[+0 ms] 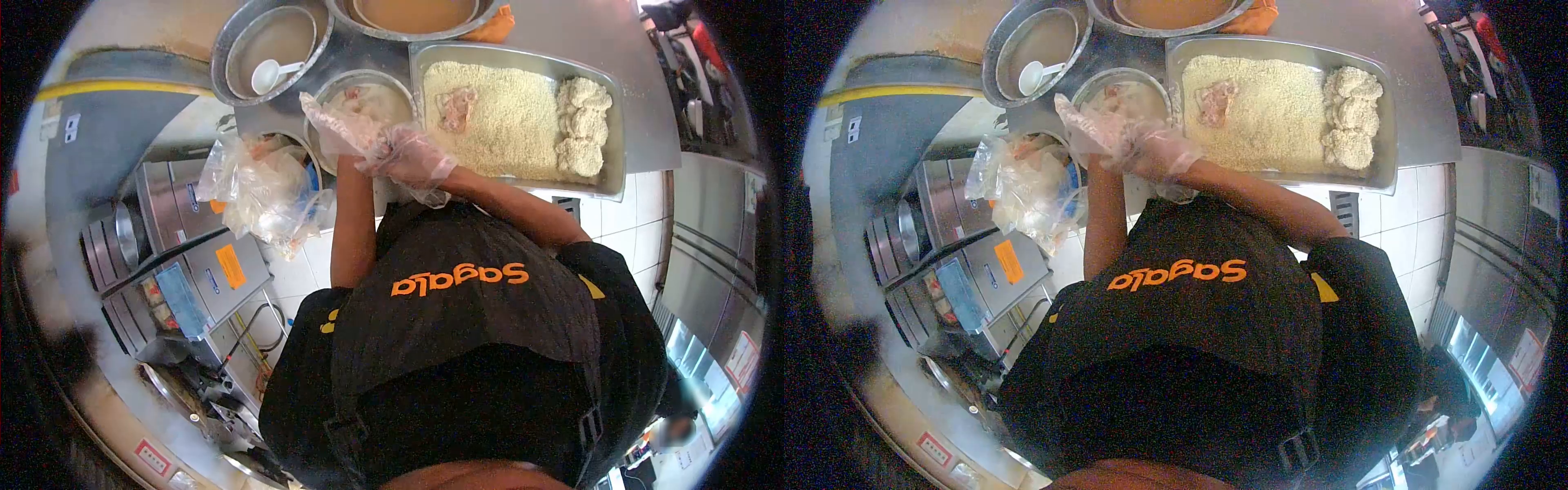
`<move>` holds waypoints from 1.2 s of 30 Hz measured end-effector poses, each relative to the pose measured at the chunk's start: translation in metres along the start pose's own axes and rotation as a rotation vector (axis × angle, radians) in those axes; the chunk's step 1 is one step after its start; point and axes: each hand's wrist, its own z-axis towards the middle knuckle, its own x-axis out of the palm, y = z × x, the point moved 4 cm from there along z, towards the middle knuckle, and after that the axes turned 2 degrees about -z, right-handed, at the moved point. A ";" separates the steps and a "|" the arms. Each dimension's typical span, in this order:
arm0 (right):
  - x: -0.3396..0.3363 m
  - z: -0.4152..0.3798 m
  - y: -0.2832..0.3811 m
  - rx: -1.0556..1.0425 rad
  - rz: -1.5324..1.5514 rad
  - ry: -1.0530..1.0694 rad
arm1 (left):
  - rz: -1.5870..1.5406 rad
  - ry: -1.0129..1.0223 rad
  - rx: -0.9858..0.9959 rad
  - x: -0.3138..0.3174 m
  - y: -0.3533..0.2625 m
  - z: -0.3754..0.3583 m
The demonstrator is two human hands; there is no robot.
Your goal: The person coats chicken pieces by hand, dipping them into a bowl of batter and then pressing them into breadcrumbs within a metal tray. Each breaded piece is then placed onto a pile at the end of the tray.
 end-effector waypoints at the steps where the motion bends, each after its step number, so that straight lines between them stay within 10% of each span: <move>1: 0.003 0.000 -0.001 -0.023 -0.039 0.019 | 0.018 -0.055 0.010 0.008 0.002 -0.003; 6: -0.005 0.008 -0.021 -0.179 -0.250 0.159 | 0.403 -0.276 0.247 0.015 -0.007 0.006; 10: -0.060 0.018 -0.090 0.023 -0.657 0.192 | 1.729 -0.161 0.836 -0.034 -0.042 0.024; 17: -0.153 -0.025 -0.226 0.525 -0.952 -0.280 | 2.395 0.119 0.314 -0.106 -0.035 0.054; 21: -0.102 -0.042 -0.291 0.192 -1.362 -0.034 | 2.704 0.266 -0.023 -0.153 -0.025 0.061; 36: -0.019 -0.037 -0.167 0.484 0.337 0.408 | 3.073 0.528 -0.138 -0.157 -0.001 0.072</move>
